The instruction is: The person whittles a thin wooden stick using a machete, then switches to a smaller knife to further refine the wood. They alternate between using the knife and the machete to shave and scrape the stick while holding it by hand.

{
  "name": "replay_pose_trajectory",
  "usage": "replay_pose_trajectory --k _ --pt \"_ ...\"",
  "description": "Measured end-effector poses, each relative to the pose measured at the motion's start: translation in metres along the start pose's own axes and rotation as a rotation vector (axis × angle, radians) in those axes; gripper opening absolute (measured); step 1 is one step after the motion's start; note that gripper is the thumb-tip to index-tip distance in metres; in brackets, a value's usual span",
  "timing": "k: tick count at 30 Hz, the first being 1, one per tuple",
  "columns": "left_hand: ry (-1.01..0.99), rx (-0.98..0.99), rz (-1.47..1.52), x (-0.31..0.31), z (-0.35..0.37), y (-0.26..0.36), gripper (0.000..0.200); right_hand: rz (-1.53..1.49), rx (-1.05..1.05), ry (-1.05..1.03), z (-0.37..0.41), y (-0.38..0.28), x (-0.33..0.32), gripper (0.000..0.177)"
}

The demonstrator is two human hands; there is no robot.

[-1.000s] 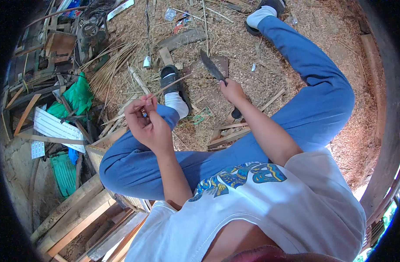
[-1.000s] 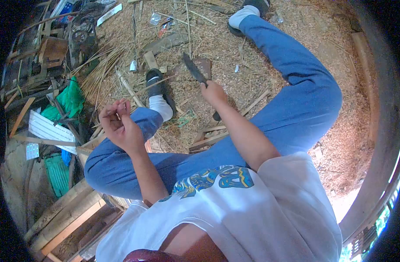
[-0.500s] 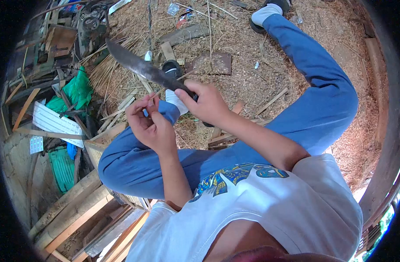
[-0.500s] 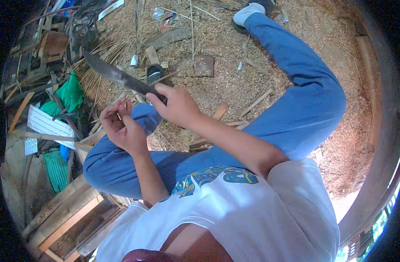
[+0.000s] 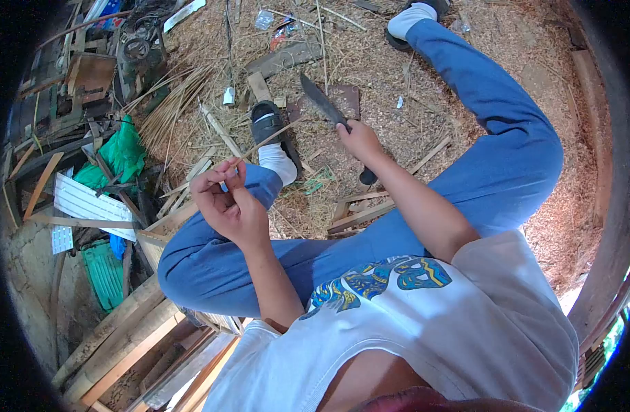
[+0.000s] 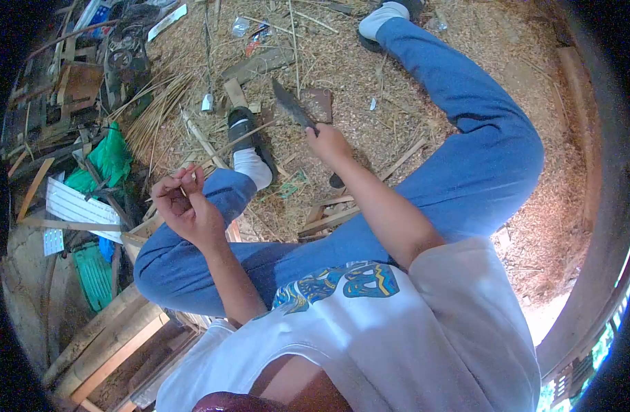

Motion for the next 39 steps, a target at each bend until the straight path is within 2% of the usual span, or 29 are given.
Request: replay_pose_trajectory --k 2,5,8,10,14,19,21,24,27,30,34,37,39 --pt "-0.029 0.028 -0.007 0.008 0.001 0.003 0.014 0.120 -0.030 0.089 -0.015 0.019 0.002 0.041" --pt "-0.058 0.071 -0.001 0.012 0.005 0.005 0.011 0.097 0.006 0.075 -0.012 0.015 -0.003 0.042" --pt "-0.058 0.051 -0.006 0.008 0.007 0.005 0.008 -0.041 -0.091 0.079 0.006 -0.031 -0.010 0.043" --pt "-0.057 0.027 -0.039 0.005 0.010 0.005 0.009 -0.222 -0.290 0.095 0.039 -0.085 -0.028 0.042" --pt "-0.047 0.029 -0.091 0.005 0.010 0.006 0.011 -0.295 -0.537 0.098 0.108 -0.155 -0.054 0.034" --pt "-0.011 0.033 -0.024 0.008 0.012 0.004 0.010 -0.312 -0.655 0.100 0.136 -0.154 -0.041 0.029" --pt "0.033 -0.018 0.003 0.003 0.012 0.000 0.009 -0.289 -0.607 0.071 0.126 -0.144 -0.034 0.030" --pt "0.017 0.006 -0.029 0.002 0.012 -0.002 0.009 -0.216 -0.551 0.122 0.096 -0.123 -0.023 0.033" --pt "-0.019 0.040 -0.058 0.002 0.011 -0.004 0.009 -0.136 -0.393 0.099 0.058 -0.086 -0.010 0.036" --pt "-0.022 0.007 -0.092 0.003 0.009 -0.004 0.008 -0.075 -0.100 -0.044 0.007 -0.013 0.022 0.038" --pt "-0.020 0.033 -0.042 0.015 0.011 0.002 0.009 0.002 0.062 -0.029 -0.006 0.022 0.007 0.040" --pt "-0.098 0.068 -0.053 0.024 0.015 0.006 0.010 -0.021 0.121 0.013 -0.007 0.017 0.009 0.042" --pt "-0.147 0.104 -0.017 0.027 0.021 0.007 0.011 -0.219 0.064 -0.035 0.002 -0.007 0.008 0.042"
Point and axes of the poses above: each hand's wrist, its own z-axis away from the middle knuckle, its own x-axis out of the palm, y = z × x, the point moved 6 cm from there along -z, towards the middle knuckle, and after that the axes turned 9 degrees about z, right-handed, at the moved point
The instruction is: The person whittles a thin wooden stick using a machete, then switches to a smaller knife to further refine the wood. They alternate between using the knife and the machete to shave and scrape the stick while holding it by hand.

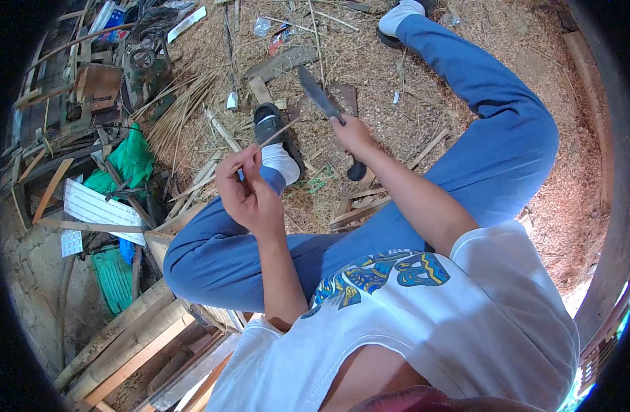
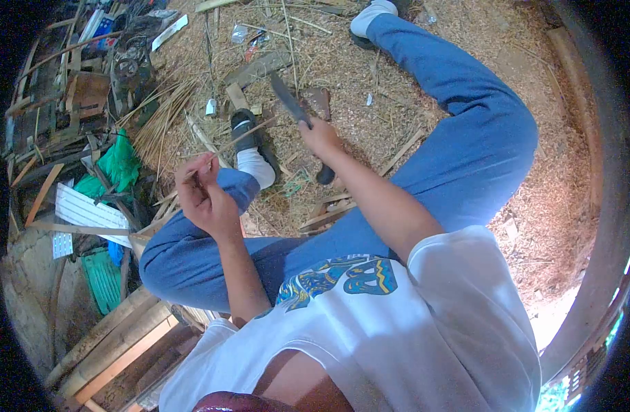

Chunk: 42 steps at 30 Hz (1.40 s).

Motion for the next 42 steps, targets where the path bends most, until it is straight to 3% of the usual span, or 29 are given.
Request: replay_pose_trajectory --k 1,5,10,14,26,32,38,42 --pt "-0.004 0.010 -0.030 0.000 0.002 0.001 0.011 -0.094 -0.027 -0.034 0.010 -0.017 0.001 0.042" --pt "0.019 0.000 -0.098 -0.007 0.002 0.001 0.011 -0.202 -0.528 0.075 0.050 -0.092 -0.003 0.037" --pt "0.102 -0.043 -0.021 -0.007 0.001 -0.002 0.010 -0.106 -0.738 0.082 0.116 -0.128 -0.015 0.029" --pt "0.117 -0.069 -0.034 -0.010 0.002 -0.005 0.008 -0.148 -0.731 0.082 0.117 -0.116 -0.006 0.029" --pt "0.213 -0.101 -0.035 -0.018 -0.007 -0.011 0.009 0.178 -0.065 0.083 -0.009 0.022 0.009 0.041" --pt "0.207 -0.068 -0.069 -0.022 -0.006 -0.010 0.012 0.171 -0.007 0.054 0.003 0.004 -0.002 0.040" --pt "0.195 -0.081 -0.056 -0.024 -0.004 -0.010 0.011 0.035 -0.181 0.161 0.024 -0.042 -0.012 0.041" --pt "0.207 -0.110 0.012 -0.020 -0.006 -0.009 0.010 -0.059 -0.442 0.176 0.046 -0.081 -0.016 0.040"
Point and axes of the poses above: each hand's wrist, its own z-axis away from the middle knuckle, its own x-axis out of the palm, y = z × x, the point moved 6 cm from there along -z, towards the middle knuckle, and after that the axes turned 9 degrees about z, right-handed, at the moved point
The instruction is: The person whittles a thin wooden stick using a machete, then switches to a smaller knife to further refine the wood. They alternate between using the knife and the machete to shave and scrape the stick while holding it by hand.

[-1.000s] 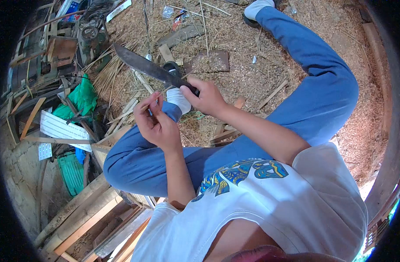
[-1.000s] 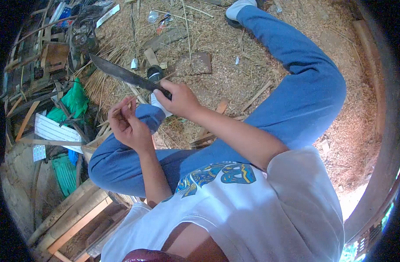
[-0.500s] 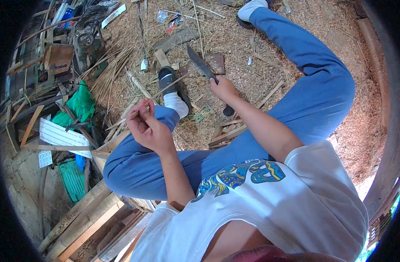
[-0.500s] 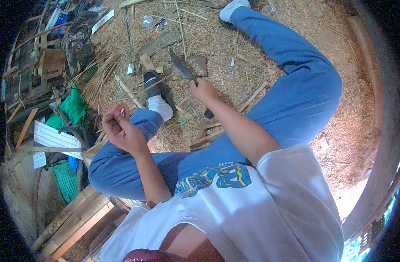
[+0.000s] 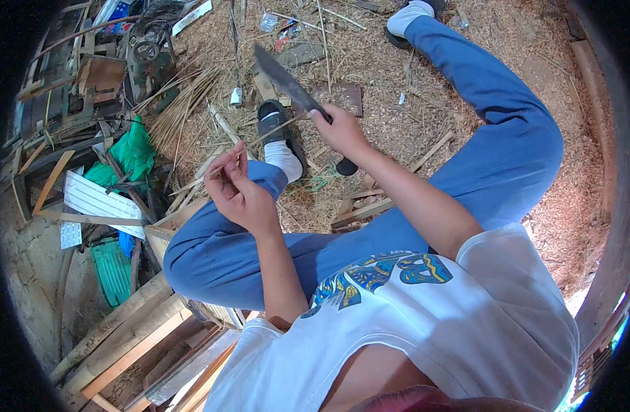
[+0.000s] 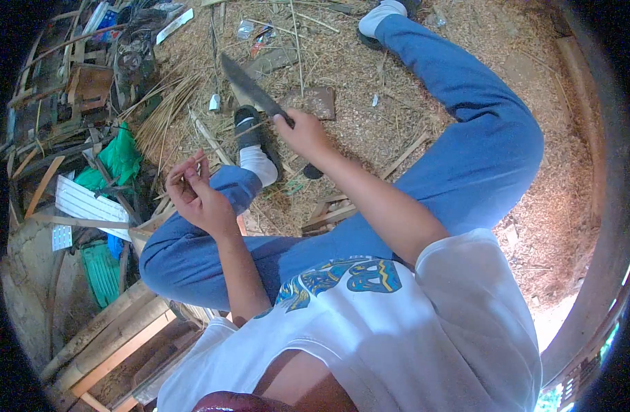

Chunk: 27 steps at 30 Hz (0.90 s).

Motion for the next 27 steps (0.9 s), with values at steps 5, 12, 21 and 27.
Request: replay_pose_trajectory --k 5,12,21,27 --pt "-0.001 -0.013 0.023 -0.001 -0.002 -0.004 0.010 -0.014 -0.149 -0.143 0.020 -0.047 -0.001 0.033" --pt "-0.037 -0.025 0.001 -0.001 -0.002 -0.003 0.023 0.025 -0.235 -0.209 0.022 -0.051 0.004 0.032" --pt "0.009 -0.046 0.001 -0.012 -0.009 -0.010 0.015 0.114 0.102 -0.244 0.003 0.034 0.021 0.038" --pt "-0.015 -0.050 0.027 -0.004 -0.008 -0.005 0.010 0.262 0.299 -0.167 -0.012 0.106 0.022 0.042"
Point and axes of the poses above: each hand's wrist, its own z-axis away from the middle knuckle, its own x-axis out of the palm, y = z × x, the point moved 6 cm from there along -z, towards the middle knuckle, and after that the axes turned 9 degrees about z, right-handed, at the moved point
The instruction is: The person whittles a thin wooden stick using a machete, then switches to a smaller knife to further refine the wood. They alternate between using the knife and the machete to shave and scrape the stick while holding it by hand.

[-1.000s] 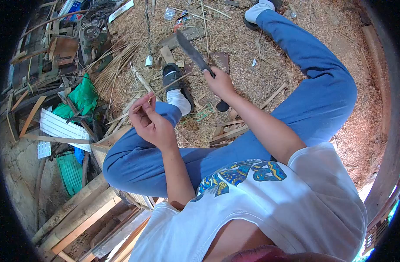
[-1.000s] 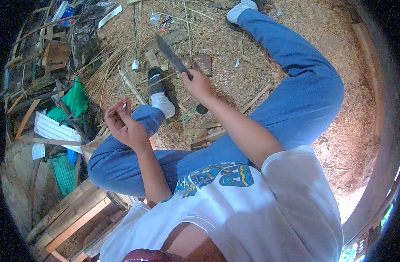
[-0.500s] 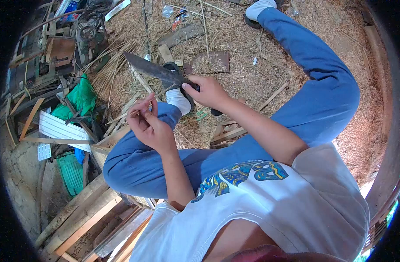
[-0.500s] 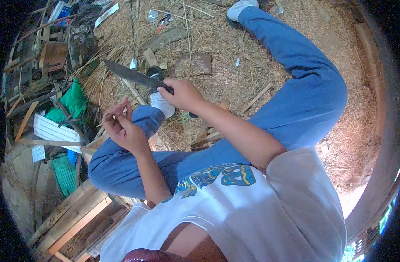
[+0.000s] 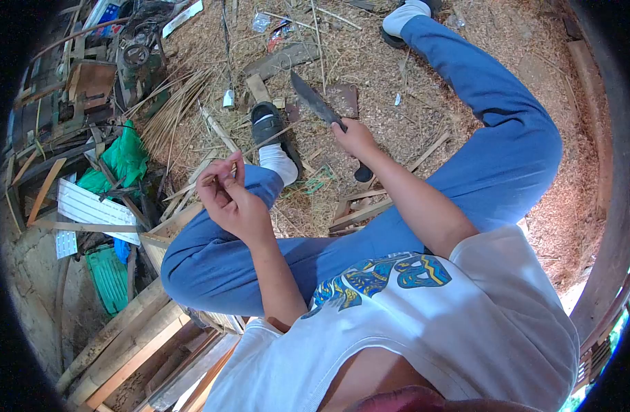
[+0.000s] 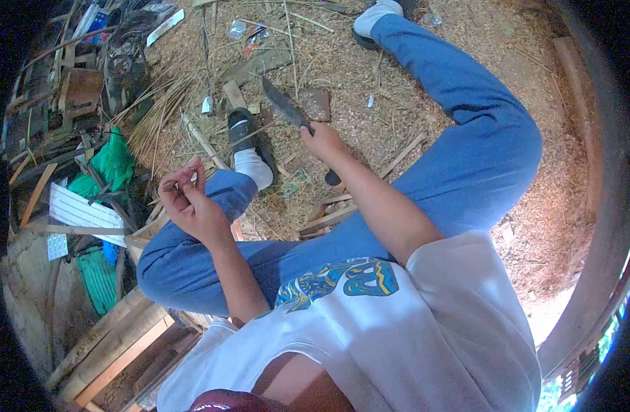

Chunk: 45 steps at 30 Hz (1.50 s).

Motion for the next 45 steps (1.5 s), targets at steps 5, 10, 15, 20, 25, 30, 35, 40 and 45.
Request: replay_pose_trajectory --k 5,10,15,20,25,30,35,40,45 --pt "-0.009 0.024 0.044 -0.001 0.003 0.000 0.010 -0.049 0.008 -0.072 0.004 -0.001 -0.001 0.044" --pt "0.013 0.007 -0.004 -0.001 0.005 0.001 0.010 -0.038 -0.018 -0.037 0.002 -0.002 -0.001 0.043" --pt "-0.044 0.041 -0.036 0.007 0.006 0.005 0.010 -0.003 0.013 -0.068 0.003 -0.003 -0.005 0.042" --pt "-0.052 0.072 -0.059 0.008 0.007 0.004 0.011 -0.049 0.034 -0.089 0.002 -0.002 -0.002 0.042" --pt "-0.052 0.068 -0.064 0.007 0.006 0.004 0.012 -0.032 -0.012 -0.033 -0.001 -0.002 0.001 0.041" --pt "-0.035 0.038 -0.032 0.005 0.005 0.001 0.012 -0.026 -0.008 -0.025 0.002 -0.004 -0.001 0.040" --pt "-0.070 0.056 -0.033 0.006 0.005 0.002 0.013 0.003 -0.032 -0.006 0.004 -0.007 -0.004 0.040" --pt "-0.082 0.042 -0.044 0.006 0.006 0.001 0.012 0.044 -0.041 0.018 0.008 -0.014 -0.010 0.038" --pt "-0.082 0.047 -0.032 0.009 0.008 0.001 0.010 0.070 -0.092 0.063 0.026 -0.033 -0.020 0.034"
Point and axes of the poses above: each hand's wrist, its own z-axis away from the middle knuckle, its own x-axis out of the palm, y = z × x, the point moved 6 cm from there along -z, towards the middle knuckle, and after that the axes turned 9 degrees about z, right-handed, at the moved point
